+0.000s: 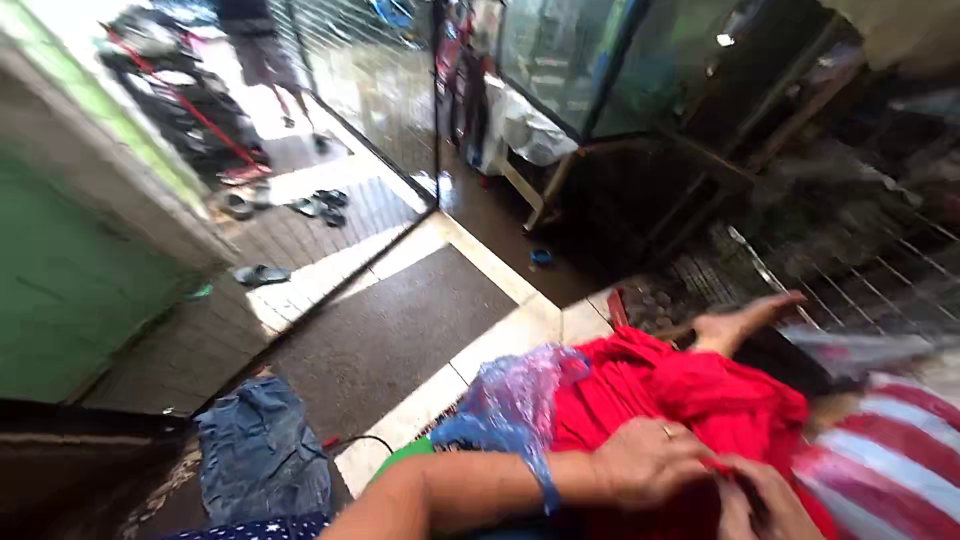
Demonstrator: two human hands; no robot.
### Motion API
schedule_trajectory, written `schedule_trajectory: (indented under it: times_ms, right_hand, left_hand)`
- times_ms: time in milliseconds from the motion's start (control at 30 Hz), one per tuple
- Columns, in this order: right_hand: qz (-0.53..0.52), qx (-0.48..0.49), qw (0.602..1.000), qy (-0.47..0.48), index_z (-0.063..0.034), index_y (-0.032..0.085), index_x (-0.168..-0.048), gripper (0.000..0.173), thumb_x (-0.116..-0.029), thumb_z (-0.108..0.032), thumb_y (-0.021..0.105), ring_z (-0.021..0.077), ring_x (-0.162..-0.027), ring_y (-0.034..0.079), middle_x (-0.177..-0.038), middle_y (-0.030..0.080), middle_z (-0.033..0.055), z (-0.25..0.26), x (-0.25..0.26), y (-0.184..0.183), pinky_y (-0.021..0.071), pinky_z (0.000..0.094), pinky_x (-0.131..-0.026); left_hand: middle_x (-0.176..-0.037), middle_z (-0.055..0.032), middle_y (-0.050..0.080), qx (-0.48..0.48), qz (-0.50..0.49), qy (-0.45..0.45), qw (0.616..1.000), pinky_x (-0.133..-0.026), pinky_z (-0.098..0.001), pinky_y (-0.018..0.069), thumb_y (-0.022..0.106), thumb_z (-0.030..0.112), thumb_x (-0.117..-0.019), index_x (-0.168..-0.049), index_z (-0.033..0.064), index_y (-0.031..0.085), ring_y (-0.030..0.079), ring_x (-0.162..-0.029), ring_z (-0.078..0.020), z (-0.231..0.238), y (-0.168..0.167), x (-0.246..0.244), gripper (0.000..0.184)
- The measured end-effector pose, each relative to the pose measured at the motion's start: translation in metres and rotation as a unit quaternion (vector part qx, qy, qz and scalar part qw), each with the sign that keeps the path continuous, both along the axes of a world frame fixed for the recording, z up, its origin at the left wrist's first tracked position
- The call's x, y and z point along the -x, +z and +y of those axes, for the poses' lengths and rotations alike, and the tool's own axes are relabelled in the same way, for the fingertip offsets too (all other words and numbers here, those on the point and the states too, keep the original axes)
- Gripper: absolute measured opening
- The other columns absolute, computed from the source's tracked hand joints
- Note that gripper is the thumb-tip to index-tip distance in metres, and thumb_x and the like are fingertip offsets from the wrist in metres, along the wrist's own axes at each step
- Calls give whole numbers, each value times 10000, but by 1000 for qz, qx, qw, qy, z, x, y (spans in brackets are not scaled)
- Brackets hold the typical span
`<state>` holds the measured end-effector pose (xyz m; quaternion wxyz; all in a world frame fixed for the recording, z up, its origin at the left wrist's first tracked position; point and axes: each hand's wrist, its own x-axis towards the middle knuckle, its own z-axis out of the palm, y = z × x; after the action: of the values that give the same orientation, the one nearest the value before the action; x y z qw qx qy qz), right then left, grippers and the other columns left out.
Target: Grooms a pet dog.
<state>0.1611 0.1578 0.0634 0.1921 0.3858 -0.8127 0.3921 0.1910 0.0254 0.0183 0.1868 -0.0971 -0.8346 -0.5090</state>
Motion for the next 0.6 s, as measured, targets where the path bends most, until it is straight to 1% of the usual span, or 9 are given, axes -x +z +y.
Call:
schedule_trajectory:
  times_ms: [100, 200, 233, 300, 333, 400, 433, 533, 600]
  right_hand:
    - [-14, 78, 995, 53, 66, 650, -925, 113, -940, -24, 583, 4, -885, 623, -884, 663, 94, 1, 11, -14, 496, 110, -835]
    - [-38, 121, 991, 46, 31, 669, -936, 75, -948, -25, 620, -28, -892, 626, -908, 677, 26, 0, 13, -12, 520, 130, -835]
    - [-45, 122, 991, 36, 21, 665, -941, 60, -941, -18, 620, -32, -877, 621, -908, 668, 13, -2, 14, -10, 524, 133, -825]
    - [-70, 95, 993, 21, 35, 666, -966, 64, -936, -1, 624, -14, -854, 619, -918, 659, 37, -1, 23, -4, 524, 142, -799]
    - [-88, 76, 993, 10, 59, 669, -981, 79, -930, 10, 633, 6, -842, 615, -928, 662, 70, 1, 30, 0, 516, 149, -787]
    - [-119, 69, 990, -22, 57, 661, -1019, 100, -939, -1, 644, -4, -812, 589, -930, 649, 66, 4, 45, -1, 491, 135, -755]
    - [-132, 81, 987, -32, 32, 649, -1038, 97, -954, -15, 637, -34, -797, 568, -922, 625, 26, 6, 51, -5, 476, 110, -738]
    - [-171, 110, 978, -40, 11, 639, -1062, 103, -971, -38, 634, -48, -770, 562, -894, 609, -8, 9, 57, -18, 478, 109, -706]
    - [-186, 114, 975, -42, -3, 639, -1064, 100, -976, -49, 633, -51, -782, 566, -903, 609, -16, 9, 55, -23, 479, 109, -716]
  left_hand:
    - [-1283, -240, 672, -5, -6, -30, 1000, -1096, -540, 428, 422, 193, -1057, -1221, -61, 692, 617, -1250, -389, 0, -20, 5, 406]
    - [-1159, -208, 719, -17, 67, -26, 997, -968, -525, 510, 376, 271, -1070, -1134, -40, 716, 682, -1116, -350, 3, -40, 16, 466]
    - [-1180, -207, 710, -35, 45, -40, 998, -976, -524, 504, 369, 263, -1071, -1158, -46, 706, 671, -1138, -338, 3, -39, 17, 465]
    - [-1375, -198, 617, -116, -95, -85, 985, -1103, -489, 426, 329, 256, -1093, -1369, -49, 590, 568, -1307, -292, -2, -23, 14, 486]
    - [-1496, -162, 525, -171, -184, -102, 963, -1166, -438, 365, 288, 295, -1105, -1496, -7, 461, 478, -1400, -239, -8, -12, 13, 524]
    - [-1518, -150, 495, -237, -215, -109, 941, -1125, -397, 410, 250, 412, -1093, -1603, 64, 299, 508, -1349, -203, -22, -22, 15, 619]
    - [-1486, -130, 523, -237, -199, -124, 943, -1074, -376, 454, 215, 421, -1095, -1613, 92, 289, 566, -1267, -167, -31, -32, 14, 618]
    - [-1383, -115, 595, -238, -179, -115, 948, -1020, -365, 504, 359, 266, -1073, -1574, 75, 365, 626, -1167, -142, -36, -47, 10, 537]
    - [-1333, -116, 611, -219, -169, -91, 957, -982, -364, 525, 499, 290, -1046, -1578, 81, 350, 641, -1109, -133, -29, -44, 8, 591]
